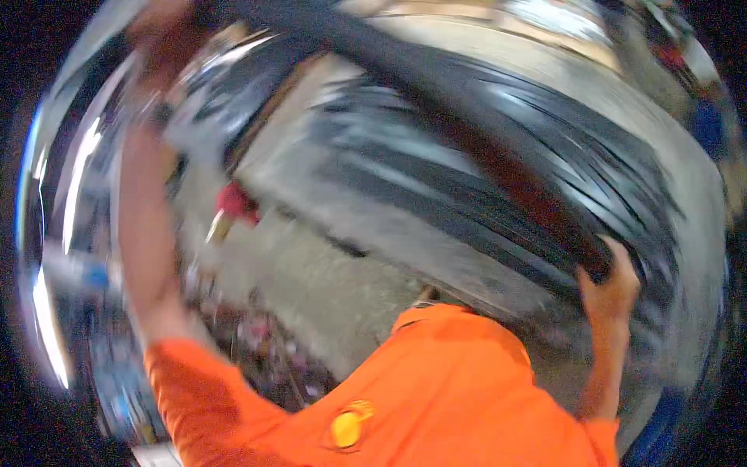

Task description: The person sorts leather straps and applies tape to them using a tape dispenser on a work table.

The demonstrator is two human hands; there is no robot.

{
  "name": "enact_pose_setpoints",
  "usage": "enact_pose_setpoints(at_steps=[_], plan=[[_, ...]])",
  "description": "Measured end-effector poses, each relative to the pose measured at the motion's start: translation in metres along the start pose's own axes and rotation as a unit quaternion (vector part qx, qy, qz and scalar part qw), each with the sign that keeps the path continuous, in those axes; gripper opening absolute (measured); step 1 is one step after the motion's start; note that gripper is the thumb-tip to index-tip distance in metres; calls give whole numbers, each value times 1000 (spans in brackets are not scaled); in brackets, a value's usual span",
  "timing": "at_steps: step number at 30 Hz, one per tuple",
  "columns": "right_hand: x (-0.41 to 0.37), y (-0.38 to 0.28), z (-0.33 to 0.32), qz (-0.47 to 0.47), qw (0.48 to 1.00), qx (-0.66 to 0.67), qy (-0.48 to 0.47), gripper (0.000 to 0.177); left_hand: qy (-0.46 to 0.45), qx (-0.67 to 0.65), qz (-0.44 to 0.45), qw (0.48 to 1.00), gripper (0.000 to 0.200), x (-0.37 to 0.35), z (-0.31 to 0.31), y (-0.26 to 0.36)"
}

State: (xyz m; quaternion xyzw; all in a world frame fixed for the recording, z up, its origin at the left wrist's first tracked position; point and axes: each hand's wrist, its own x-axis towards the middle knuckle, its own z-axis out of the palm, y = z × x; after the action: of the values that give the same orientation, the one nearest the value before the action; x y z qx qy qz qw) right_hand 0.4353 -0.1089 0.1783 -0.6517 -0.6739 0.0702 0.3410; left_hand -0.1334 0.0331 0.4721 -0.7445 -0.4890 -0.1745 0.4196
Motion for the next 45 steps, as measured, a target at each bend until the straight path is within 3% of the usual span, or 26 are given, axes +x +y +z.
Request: enact_pose_setpoints(at_steps=[3, 4, 5, 8, 9, 10, 12, 16, 18, 19, 20, 22, 23, 24, 26, 27, 29, 31, 33, 34, 35, 36, 37, 38, 41, 45], plan=[[-3, 18, -14, -43, 999, -26, -11, 61, -67, -11, 34, 997, 42, -21, 36, -34], [-5, 27, -29, -104, 991, -73, 31, 61, -83, -23, 49, 995, 44, -27, 53, -35], [-9, 37, -46, -90, 988, -120, 44, 61, -100, -32, 61, 993, 45, -38, 69, -35], [-20, 48, -106, -61, 968, -235, 64, 58, -146, -33, 107, 983, 48, -78, 124, 8], [-23, 49, -124, -61, 957, -278, 62, 59, -101, -109, 137, 979, 47, -84, 135, 38], [-27, 50, -142, -65, 944, -317, 58, 59, -166, -137, 60, 975, 44, -94, 156, 57], [-30, 47, -179, -60, 922, -375, 72, 60, -196, -144, 31, 969, 45, -84, 156, 111], [-36, 40, -222, -79, 874, -469, 103, 55, -121, -199, 52, 971, 43, -87, 168, 145], [-47, 50, -208, -73, 872, -474, 101, 53, -83, -227, 93, 966, 39, -107, 184, 158], [-56, 59, -188, -54, 883, -462, 69, 46, -187, -240, 83, 949, 30, -111, 178, 178], [-65, 77, -161, -76, 889, -449, 56, 37, -229, -264, 106, 931, 24, -134, 195, 182], [-89, 114, -92, -45, 908, -416, -1, 25, -235, -270, 119, 926, 21, -189, 223, 210], [-103, 136, -53, -14, 918, -394, -41, 19, -360, -248, 100, 894, 23, -214, 232, 227], [-116, 153, -15, 24, 922, -376, -88, 15, -404, -225, 110, 880, 30, -252, 259, 238], [-148, 184, 52, 18, 934, -336, -117, 22, -494, -176, 112, 844, 50, -285, 276, 270], [-156, 190, 66, -41, 949, -310, -37, 29, -519, -161, 89, 835, 58, -300, 288, 276], [-153, 188, 72, -14, 958, -286, -28, 41, -551, -245, 32, 797, 62, -303, 293, 274], [-136, 176, 72, 50, 946, -298, -116, 40, -518, -207, 65, 828, 67, -296, 280, 278], [-137, 178, 72, 57, 935, -303, -174, 55, -547, -277, 37, 789, 68, -269, 260, 285], [-146, 216, 82, 43, 931, -303, -199, 70, -529, -291, 36, 796, 69, -267, 255, 294], [-151, 226, 84, -1, 933, -316, -174, 62, -510, -308, 45, 802, 71, -268, 255, 306], [-156, 248, 91, 17, 932, -313, -183, 53, -461, -358, 48, 811, 80, -274, 253, 321], [-144, 240, 84, 44, 924, -295, -239, 50, -477, -370, 42, 796, 82, -271, 248, 339], [-146, 253, 86, 52, 919, -300, -252, 51, -498, -346, 42, 794, 83, -272, 244, 364], [-141, 275, 90, 33, 911, -321, -257, 51, -391, -380, -27, 838, 81, -295, 242, 418], [-143, 262, 102, 38, 902, -329, -277, 53, -371, -367, -54, 851, 77, -316, 248, 411]])
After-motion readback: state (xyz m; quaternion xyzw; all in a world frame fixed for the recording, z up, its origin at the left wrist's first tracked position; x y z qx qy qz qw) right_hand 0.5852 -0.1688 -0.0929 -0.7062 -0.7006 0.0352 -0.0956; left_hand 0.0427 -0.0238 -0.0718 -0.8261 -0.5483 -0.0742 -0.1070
